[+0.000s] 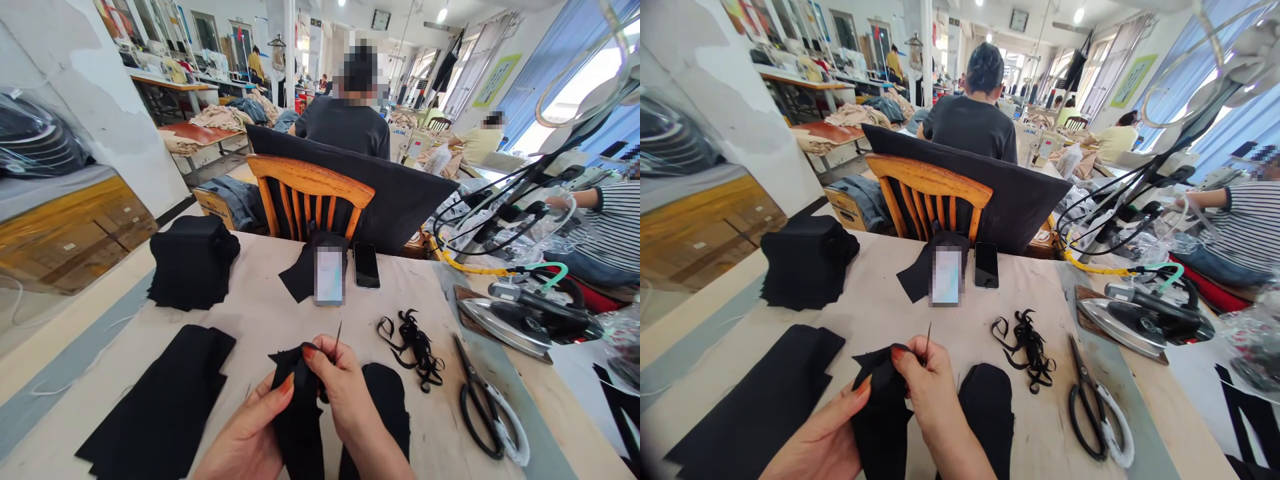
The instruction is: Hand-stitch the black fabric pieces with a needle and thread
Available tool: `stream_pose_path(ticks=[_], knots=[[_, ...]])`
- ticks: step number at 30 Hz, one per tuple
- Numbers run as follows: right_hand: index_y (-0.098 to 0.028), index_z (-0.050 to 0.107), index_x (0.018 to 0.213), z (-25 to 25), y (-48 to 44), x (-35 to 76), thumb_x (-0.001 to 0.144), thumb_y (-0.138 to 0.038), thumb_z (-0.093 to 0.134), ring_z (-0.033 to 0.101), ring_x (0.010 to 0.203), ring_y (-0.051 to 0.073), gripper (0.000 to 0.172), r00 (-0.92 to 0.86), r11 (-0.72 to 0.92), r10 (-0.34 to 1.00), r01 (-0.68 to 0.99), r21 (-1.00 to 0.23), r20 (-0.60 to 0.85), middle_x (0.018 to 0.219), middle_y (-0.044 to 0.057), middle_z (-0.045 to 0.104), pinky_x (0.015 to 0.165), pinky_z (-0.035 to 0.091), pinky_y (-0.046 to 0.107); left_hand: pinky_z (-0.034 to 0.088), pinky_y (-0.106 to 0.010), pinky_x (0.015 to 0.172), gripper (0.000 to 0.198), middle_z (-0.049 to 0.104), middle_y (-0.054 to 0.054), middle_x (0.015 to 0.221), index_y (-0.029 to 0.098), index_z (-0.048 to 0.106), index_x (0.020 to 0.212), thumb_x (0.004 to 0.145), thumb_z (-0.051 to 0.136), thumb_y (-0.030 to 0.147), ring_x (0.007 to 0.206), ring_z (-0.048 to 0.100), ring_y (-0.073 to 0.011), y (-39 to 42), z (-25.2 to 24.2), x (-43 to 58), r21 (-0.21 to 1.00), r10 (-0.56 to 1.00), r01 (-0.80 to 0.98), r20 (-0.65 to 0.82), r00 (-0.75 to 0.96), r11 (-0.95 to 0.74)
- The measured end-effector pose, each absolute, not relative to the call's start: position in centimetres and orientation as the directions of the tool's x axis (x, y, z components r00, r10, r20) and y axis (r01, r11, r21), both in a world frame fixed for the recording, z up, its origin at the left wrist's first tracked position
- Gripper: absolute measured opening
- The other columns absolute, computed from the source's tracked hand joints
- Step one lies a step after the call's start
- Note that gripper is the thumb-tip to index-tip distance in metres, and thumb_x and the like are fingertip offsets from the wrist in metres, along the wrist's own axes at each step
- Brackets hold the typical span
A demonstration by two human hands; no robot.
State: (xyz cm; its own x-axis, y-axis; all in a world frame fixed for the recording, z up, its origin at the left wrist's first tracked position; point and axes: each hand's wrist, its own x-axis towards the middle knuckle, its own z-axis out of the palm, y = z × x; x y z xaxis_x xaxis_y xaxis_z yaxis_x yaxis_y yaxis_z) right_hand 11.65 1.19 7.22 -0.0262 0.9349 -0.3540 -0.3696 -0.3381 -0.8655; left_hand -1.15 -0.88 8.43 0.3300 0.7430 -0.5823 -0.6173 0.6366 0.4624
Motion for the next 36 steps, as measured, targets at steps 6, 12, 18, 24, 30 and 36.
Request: stream_pose_path(ticks=[6,12,18,24,30,36], knots=[[-0.018,0.048,0.061,7.4,1.3,12.0,0.074,-0.045,0.068,0.028,0.043,0.005,0.036,-0.008,-0.298,0.950,-0.325,-0.898,-0.312,0.048,-0.009,0.039,0.042,0.020,0.019,0.050,-0.042,0.095,0.025,0.077,-0.007,0.103,0.023,0.078,0.097,0.072,0.076,0.022,0.115,0.061,-0.0313,-0.6,9.5,-1.0,0.420,0.723,-0.619,-0.573,0.387,0.664],[-0.019,0.047,0.061,7.2,1.4,11.9,0.073,-0.044,0.067,0.026,0.045,0.006,0.034,-0.010,-0.292,0.953,-0.293,-0.910,-0.303,0.049,-0.009,0.037,0.044,0.019,0.021,0.049,-0.039,0.097,0.025,0.078,-0.005,0.099,0.024,0.077,0.095,0.071,0.078,0.020,0.112,0.063,-0.0287,-0.6,8.5,-1.1,0.445,0.750,-0.662,-0.599,0.280,0.603],[-0.019,0.045,0.059,7.1,1.7,11.7,0.073,-0.043,0.068,0.023,0.049,0.006,0.036,0.022,-0.280,0.952,-0.331,-0.901,-0.304,0.051,-0.009,0.034,0.047,0.017,0.021,0.054,-0.038,0.090,0.028,0.078,-0.004,0.101,0.022,0.075,0.100,0.072,0.079,0.023,0.105,0.068,-0.0281,-0.6,8.9,-0.6,0.405,0.691,-0.685,-0.695,0.199,0.605],[-0.019,0.046,0.057,5.9,2.2,11.6,0.065,-0.044,0.075,0.027,0.046,0.005,0.038,-0.024,-0.369,0.917,-0.430,-0.824,-0.398,0.048,-0.009,0.040,0.045,0.019,0.020,0.059,-0.034,0.078,0.033,0.079,-0.006,0.098,0.022,0.075,0.102,0.070,0.079,0.017,0.101,0.070,-0.0304,-0.5,8.8,-0.8,0.356,0.630,-0.610,-0.708,0.318,0.708],[-0.018,0.054,0.068,5.4,2.0,11.4,0.061,-0.044,0.079,0.035,0.045,0.005,0.037,0.002,-0.415,0.877,-0.498,-0.761,-0.480,0.054,-0.007,0.048,0.043,0.023,0.017,0.059,-0.033,0.075,0.030,0.079,-0.006,0.091,0.018,0.075,0.102,0.073,0.076,0.012,0.090,0.074,-0.0290,0.1,9.1,-0.2,0.265,0.592,-0.678,-0.745,0.308,0.685],[-0.020,0.069,0.088,5.5,1.6,12.0,0.081,-0.041,0.067,0.037,0.048,0.003,0.023,0.271,-0.051,0.950,-0.354,-0.934,-0.155,0.076,-0.004,0.052,0.046,0.027,0.019,0.059,-0.030,0.062,0.029,0.079,-0.004,0.079,0.019,0.074,0.102,0.074,0.073,0.008,0.071,0.075,-0.0247,0.2,9.1,-0.2,0.299,0.599,-0.658,-0.746,0.291,0.691]])
